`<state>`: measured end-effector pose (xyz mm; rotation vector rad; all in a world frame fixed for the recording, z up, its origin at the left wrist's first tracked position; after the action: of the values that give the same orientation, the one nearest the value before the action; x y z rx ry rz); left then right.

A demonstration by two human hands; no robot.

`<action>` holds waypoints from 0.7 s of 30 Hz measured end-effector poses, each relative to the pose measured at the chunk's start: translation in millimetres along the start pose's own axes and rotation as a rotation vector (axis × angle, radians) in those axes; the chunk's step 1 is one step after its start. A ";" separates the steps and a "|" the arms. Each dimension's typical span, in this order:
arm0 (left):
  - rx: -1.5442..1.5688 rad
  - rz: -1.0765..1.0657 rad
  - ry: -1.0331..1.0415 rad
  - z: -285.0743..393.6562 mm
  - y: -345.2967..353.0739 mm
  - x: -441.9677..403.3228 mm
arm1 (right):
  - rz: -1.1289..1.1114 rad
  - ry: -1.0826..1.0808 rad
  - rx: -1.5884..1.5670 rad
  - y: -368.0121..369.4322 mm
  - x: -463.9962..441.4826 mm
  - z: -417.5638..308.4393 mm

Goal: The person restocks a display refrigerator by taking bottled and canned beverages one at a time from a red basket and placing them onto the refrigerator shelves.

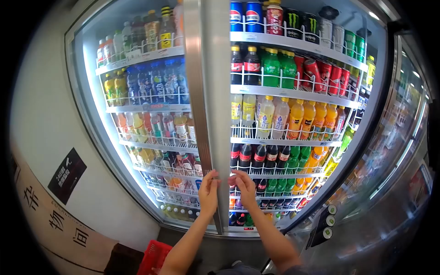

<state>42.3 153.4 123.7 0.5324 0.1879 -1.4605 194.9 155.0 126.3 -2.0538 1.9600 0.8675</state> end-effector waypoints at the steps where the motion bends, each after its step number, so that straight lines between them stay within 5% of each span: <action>1: 0.018 0.040 0.004 -0.7 -21.6 9.4 | -0.023 0.053 0.033 16.1 8.9 9.9; 14: -0.205 0.607 -0.116 8.3 -334.4 209.5 | -0.451 0.407 -0.103 250.1 137.1 150.7; 21: -0.192 1.040 -0.294 -29.3 -426.2 391.6 | -0.736 0.800 -0.154 340.9 274.6 242.2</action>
<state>-319.8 -190.9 -169.8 0.1819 -0.1725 -0.4789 -210.6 0.6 -122.7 -3.1971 1.1333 0.0142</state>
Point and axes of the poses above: each hand's wrist, its own x-axis away from the middle knuckle, its own y-axis out of the palm, z = x × y, the point moved 5 cm from there along -x, towards the middle knuckle, and after that the axes turned 1 degree about -y, right-handed, at the moved point
